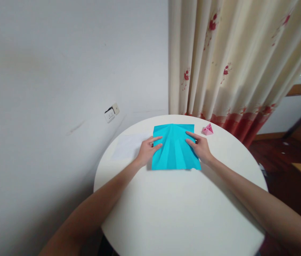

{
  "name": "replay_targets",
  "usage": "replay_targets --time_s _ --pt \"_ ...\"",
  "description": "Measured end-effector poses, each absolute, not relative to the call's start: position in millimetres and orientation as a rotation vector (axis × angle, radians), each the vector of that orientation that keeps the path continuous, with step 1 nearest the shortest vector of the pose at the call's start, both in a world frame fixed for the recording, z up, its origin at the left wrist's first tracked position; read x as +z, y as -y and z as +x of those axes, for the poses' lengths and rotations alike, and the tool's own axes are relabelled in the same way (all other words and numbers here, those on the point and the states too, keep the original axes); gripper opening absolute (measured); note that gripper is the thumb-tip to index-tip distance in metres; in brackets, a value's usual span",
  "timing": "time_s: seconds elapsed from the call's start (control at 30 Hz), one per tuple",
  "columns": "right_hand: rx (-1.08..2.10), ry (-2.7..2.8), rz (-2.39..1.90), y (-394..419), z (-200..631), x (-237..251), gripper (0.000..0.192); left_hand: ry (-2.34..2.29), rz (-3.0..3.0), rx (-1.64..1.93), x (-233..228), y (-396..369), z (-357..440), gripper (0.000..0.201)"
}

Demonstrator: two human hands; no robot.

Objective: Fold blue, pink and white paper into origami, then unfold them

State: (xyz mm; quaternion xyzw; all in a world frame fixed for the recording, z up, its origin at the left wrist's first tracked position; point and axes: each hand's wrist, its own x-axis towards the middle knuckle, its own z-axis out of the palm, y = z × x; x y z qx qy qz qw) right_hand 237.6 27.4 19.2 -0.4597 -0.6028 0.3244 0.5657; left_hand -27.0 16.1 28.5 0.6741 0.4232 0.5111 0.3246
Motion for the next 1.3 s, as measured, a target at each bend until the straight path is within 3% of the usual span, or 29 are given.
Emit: replay_targets --time_s 0.43,0.5,0.63,0.7,0.77,0.87,0.93,1.13,1.3 --pt "0.492 1.583 -1.014 -17 245 35 0.043 -1.202 1.581 1.506 39 -12 -24 0.037" --pt "0.524 1.56 -0.978 -15 243 37 0.054 -1.213 1.547 1.529 41 -12 -24 0.045" --pt "0.723 1.445 -0.859 -13 238 39 0.087 -1.124 1.398 1.567 45 -12 -24 0.091" --pt "0.844 1.369 -0.85 -17 238 35 0.097 -1.051 1.325 1.509 44 -14 -26 0.098" --pt "0.915 1.328 -0.896 -22 238 29 0.092 -0.989 1.292 1.364 39 -17 -29 0.083" --pt "0.933 1.359 -1.016 -29 238 16 0.05 -1.021 1.251 1.124 27 -23 -33 0.049" --pt "0.947 1.346 -1.099 -30 236 9 0.032 -1.076 1.226 1.085 19 -26 -35 0.045" --pt "1.137 1.066 -1.147 -23 227 7 0.042 -1.057 0.992 1.199 14 -28 -31 0.047" --pt "1.233 1.0 -1.121 -20 223 8 0.041 -1.075 0.876 1.252 19 -25 -25 0.037"
